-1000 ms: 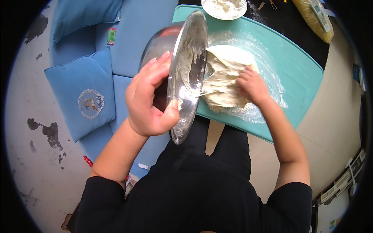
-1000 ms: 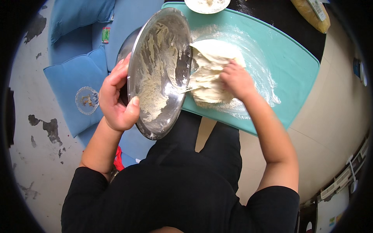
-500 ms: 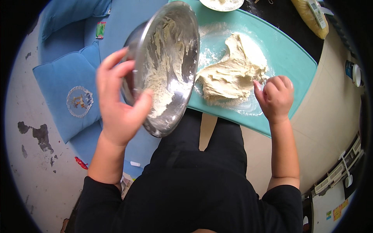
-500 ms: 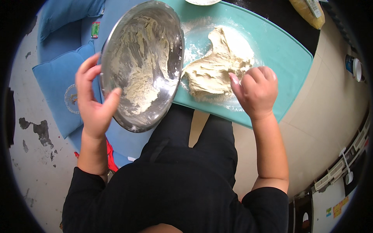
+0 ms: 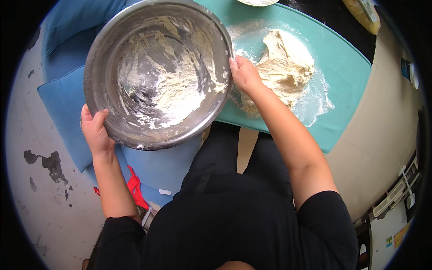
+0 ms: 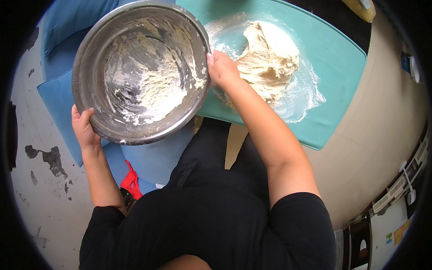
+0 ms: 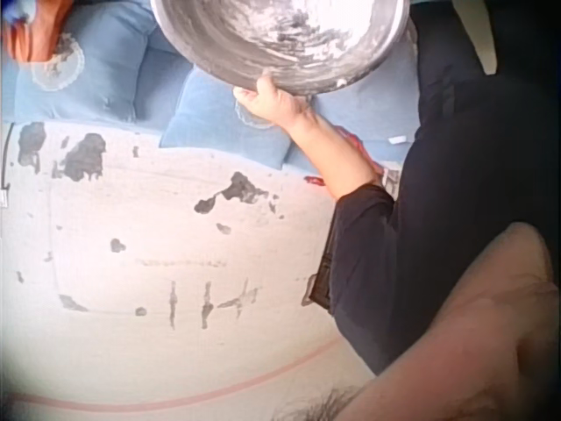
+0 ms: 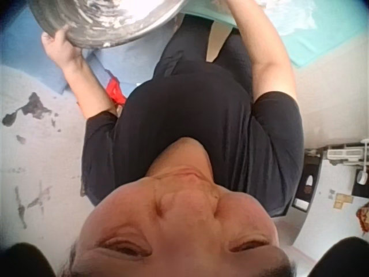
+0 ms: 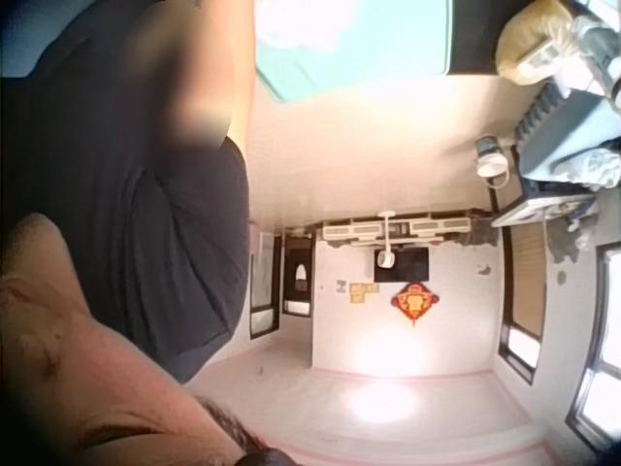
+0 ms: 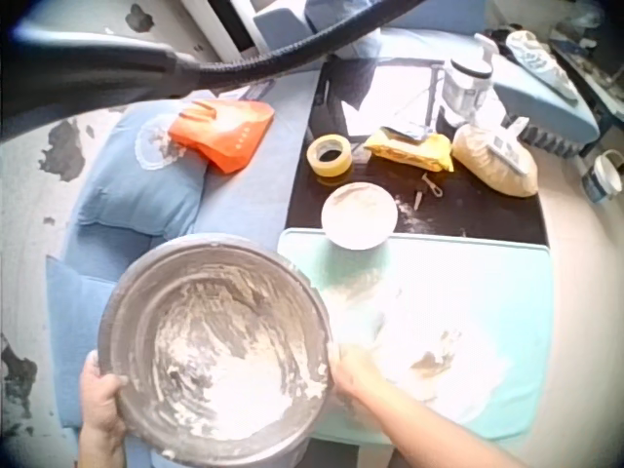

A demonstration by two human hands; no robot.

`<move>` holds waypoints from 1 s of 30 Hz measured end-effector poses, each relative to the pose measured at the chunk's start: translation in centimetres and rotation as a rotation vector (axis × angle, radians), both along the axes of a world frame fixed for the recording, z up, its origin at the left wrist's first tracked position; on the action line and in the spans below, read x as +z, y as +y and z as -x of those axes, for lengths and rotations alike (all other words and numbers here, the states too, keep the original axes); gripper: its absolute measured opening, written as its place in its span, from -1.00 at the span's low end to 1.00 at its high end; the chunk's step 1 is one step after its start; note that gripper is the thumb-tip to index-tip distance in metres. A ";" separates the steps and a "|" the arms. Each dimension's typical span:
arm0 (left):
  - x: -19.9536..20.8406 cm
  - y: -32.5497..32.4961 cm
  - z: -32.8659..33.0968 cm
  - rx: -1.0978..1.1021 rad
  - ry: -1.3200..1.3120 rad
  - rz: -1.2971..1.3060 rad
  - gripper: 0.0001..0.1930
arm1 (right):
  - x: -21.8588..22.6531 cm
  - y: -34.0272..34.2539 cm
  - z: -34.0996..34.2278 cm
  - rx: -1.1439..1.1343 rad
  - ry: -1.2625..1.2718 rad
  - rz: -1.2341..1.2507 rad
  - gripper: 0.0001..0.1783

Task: The person transfers dough from a metal bowl onto a floured green cutting board and kneads it by hand. They repeatedly scrape residual dough from the bowl and incorporate it into the main mass, folding and pressing the dough until it forms a cohesive ball.

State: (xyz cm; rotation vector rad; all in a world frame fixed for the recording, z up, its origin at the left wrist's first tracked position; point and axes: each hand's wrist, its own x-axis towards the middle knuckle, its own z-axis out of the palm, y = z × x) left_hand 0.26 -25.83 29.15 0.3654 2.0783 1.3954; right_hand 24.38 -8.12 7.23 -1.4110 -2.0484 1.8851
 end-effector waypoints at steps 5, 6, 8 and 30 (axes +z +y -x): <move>-0.3 -0.8 0.1 0.136 -0.013 -0.087 -0.77 | 0.5 -1.9 -1.0 -0.125 -0.019 -0.055 -0.54; -0.6 -1.1 0.2 0.179 -0.036 -0.092 -0.77 | 1.2 -2.2 -1.5 -0.070 -0.058 -0.088 -0.55; -1.2 -1.3 0.0 0.247 -0.058 -0.099 -0.77 | 2.2 -2.6 -2.6 0.045 -0.134 -0.151 -0.55; -3.8 -6.5 -3.6 0.406 -0.089 -0.015 -0.76 | 7.7 -1.8 -11.0 0.769 -0.503 -0.648 -0.67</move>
